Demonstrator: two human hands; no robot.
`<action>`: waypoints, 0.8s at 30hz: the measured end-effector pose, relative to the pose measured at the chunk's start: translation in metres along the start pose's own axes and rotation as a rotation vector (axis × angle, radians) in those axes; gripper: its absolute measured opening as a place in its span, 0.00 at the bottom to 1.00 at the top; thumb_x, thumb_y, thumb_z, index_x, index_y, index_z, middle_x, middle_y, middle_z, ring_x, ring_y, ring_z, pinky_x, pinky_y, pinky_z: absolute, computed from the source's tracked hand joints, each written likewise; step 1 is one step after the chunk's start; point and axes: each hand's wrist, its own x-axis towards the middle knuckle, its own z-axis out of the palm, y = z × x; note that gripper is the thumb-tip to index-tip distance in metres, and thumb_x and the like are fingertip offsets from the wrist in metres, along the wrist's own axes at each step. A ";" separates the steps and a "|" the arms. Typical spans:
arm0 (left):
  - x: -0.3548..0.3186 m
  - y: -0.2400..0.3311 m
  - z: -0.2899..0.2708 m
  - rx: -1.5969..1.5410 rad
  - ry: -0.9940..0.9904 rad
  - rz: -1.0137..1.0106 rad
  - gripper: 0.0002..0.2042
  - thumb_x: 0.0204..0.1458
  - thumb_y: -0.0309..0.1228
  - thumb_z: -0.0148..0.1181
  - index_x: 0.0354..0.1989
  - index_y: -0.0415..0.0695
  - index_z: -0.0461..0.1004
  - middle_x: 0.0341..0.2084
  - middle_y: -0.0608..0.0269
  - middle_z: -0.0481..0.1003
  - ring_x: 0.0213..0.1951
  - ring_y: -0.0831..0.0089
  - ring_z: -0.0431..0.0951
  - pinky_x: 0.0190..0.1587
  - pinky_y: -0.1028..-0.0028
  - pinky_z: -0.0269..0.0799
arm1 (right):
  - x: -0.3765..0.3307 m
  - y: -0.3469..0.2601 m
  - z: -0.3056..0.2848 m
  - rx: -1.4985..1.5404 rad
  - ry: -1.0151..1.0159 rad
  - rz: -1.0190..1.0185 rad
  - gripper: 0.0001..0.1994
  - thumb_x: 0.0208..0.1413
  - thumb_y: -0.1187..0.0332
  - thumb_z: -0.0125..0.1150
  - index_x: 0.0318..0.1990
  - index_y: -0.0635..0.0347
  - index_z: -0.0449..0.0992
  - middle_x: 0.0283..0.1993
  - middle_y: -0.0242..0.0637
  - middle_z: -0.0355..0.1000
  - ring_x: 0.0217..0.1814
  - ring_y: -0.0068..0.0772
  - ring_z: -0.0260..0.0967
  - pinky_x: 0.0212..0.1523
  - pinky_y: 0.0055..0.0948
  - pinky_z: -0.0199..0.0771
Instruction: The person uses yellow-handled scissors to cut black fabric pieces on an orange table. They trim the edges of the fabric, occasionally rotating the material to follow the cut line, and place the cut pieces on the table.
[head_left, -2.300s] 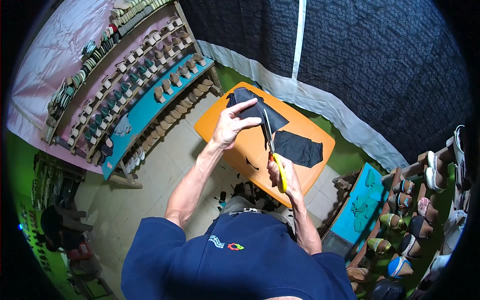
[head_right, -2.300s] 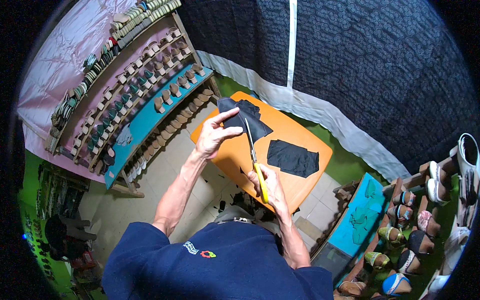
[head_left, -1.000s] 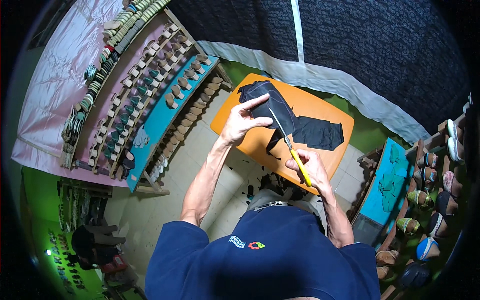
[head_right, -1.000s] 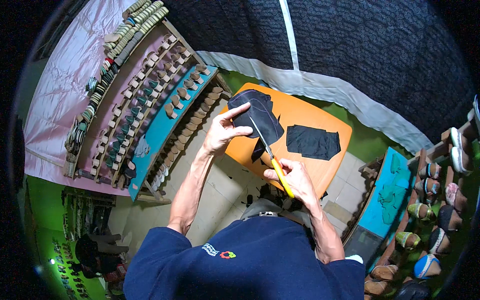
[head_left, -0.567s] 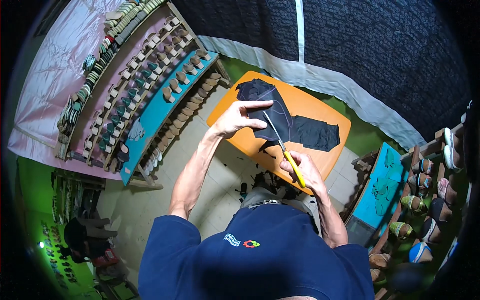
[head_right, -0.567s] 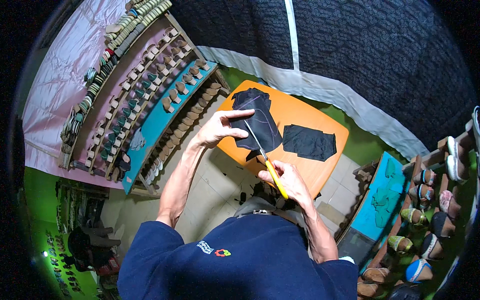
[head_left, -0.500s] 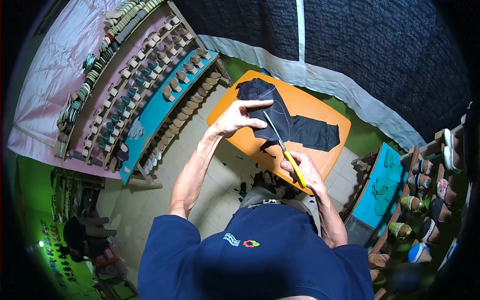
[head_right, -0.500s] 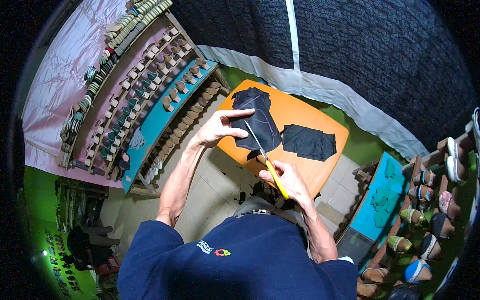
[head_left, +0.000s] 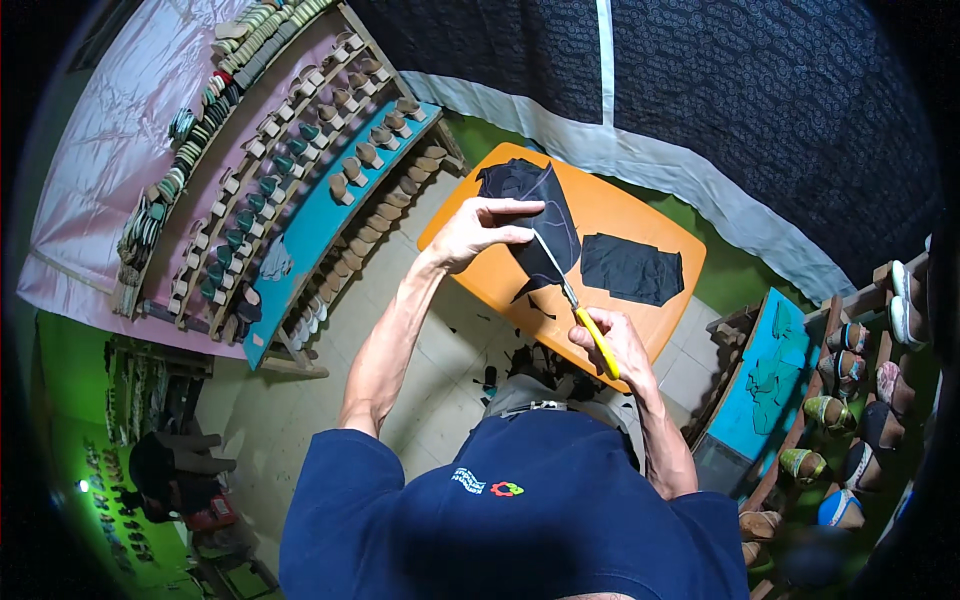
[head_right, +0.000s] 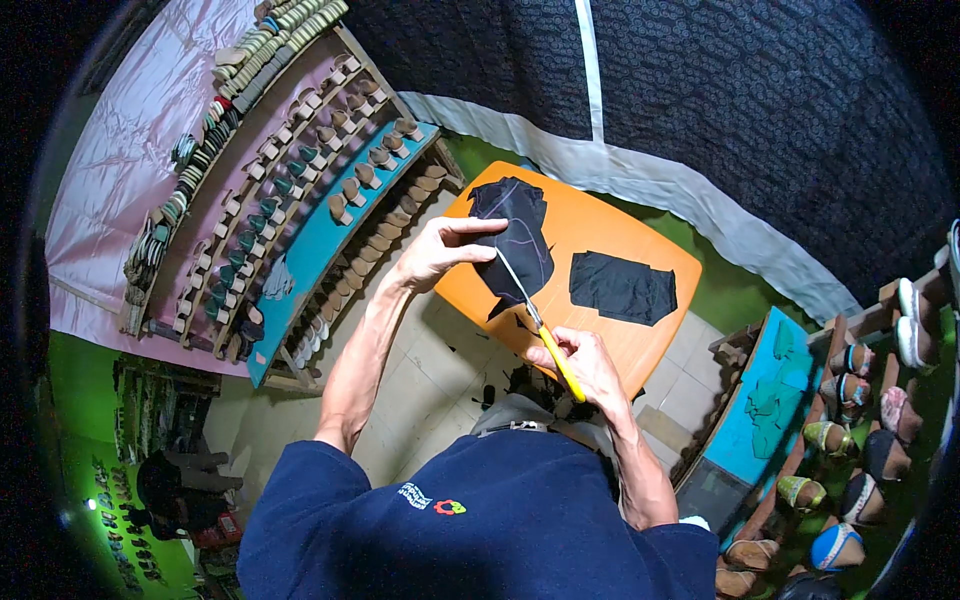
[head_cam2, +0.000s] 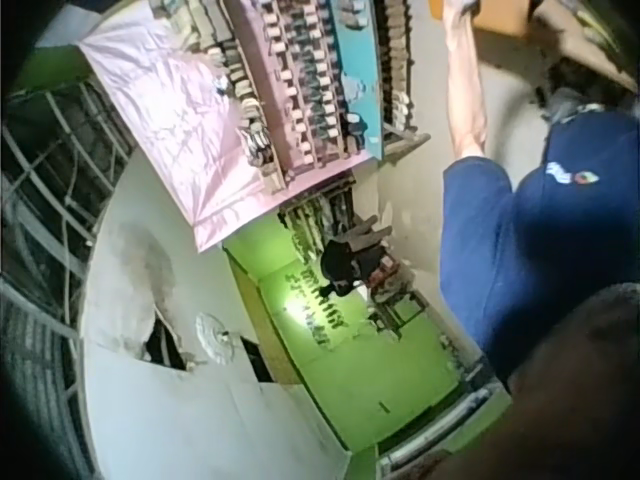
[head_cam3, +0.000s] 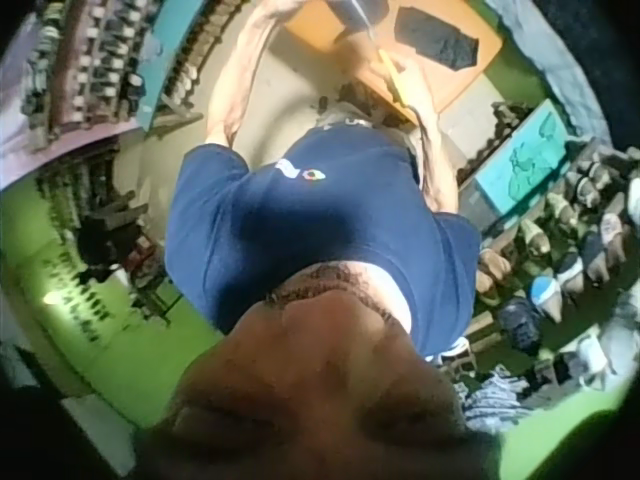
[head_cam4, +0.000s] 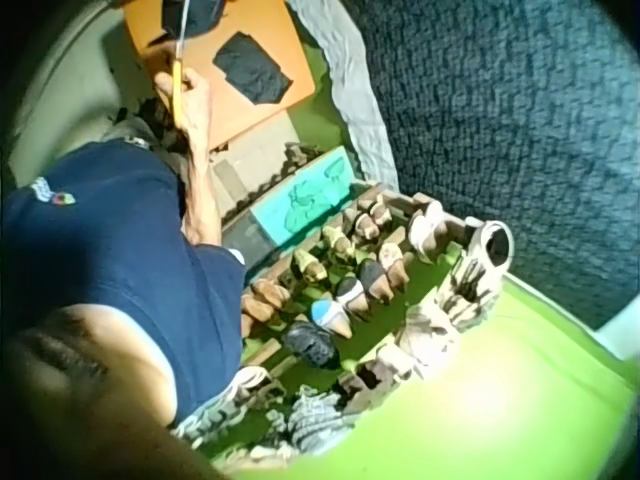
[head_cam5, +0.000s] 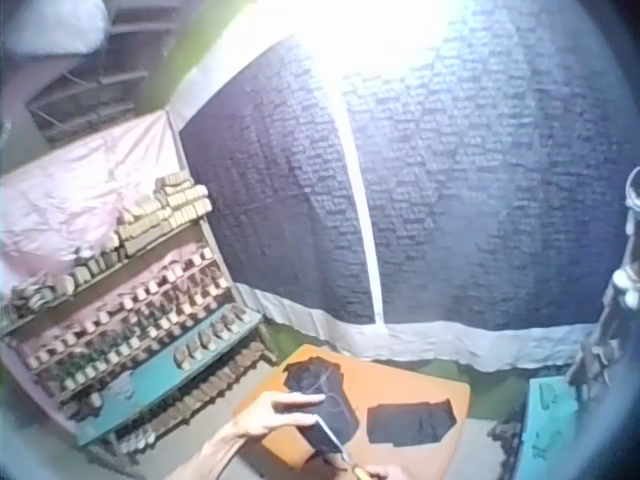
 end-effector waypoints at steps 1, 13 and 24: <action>0.001 0.002 -0.003 0.001 -0.020 -0.005 0.24 0.51 0.21 0.67 0.59 0.40 0.74 0.46 0.61 0.80 0.45 0.79 0.78 0.53 0.76 0.74 | 0.001 0.002 0.000 -0.011 -0.008 -0.003 0.28 0.48 0.38 0.70 0.28 0.55 0.69 0.16 0.22 0.60 0.14 0.15 0.58 0.14 0.20 0.58; 0.002 0.007 -0.007 0.071 -0.216 -0.094 0.27 0.49 0.21 0.69 0.61 0.43 0.74 0.53 0.64 0.76 0.50 0.78 0.75 0.56 0.77 0.72 | 0.000 -0.001 0.006 0.157 -0.157 0.066 0.26 0.59 0.39 0.60 0.31 0.55 0.67 0.19 0.23 0.59 0.17 0.15 0.57 0.17 0.20 0.62; 0.000 0.001 -0.009 0.013 -0.167 -0.053 0.26 0.50 0.19 0.67 0.60 0.40 0.74 0.48 0.66 0.77 0.48 0.79 0.76 0.53 0.77 0.72 | -0.001 -0.002 0.006 0.171 -0.124 0.043 0.31 0.55 0.32 0.58 0.29 0.55 0.65 0.17 0.23 0.59 0.14 0.16 0.57 0.14 0.21 0.59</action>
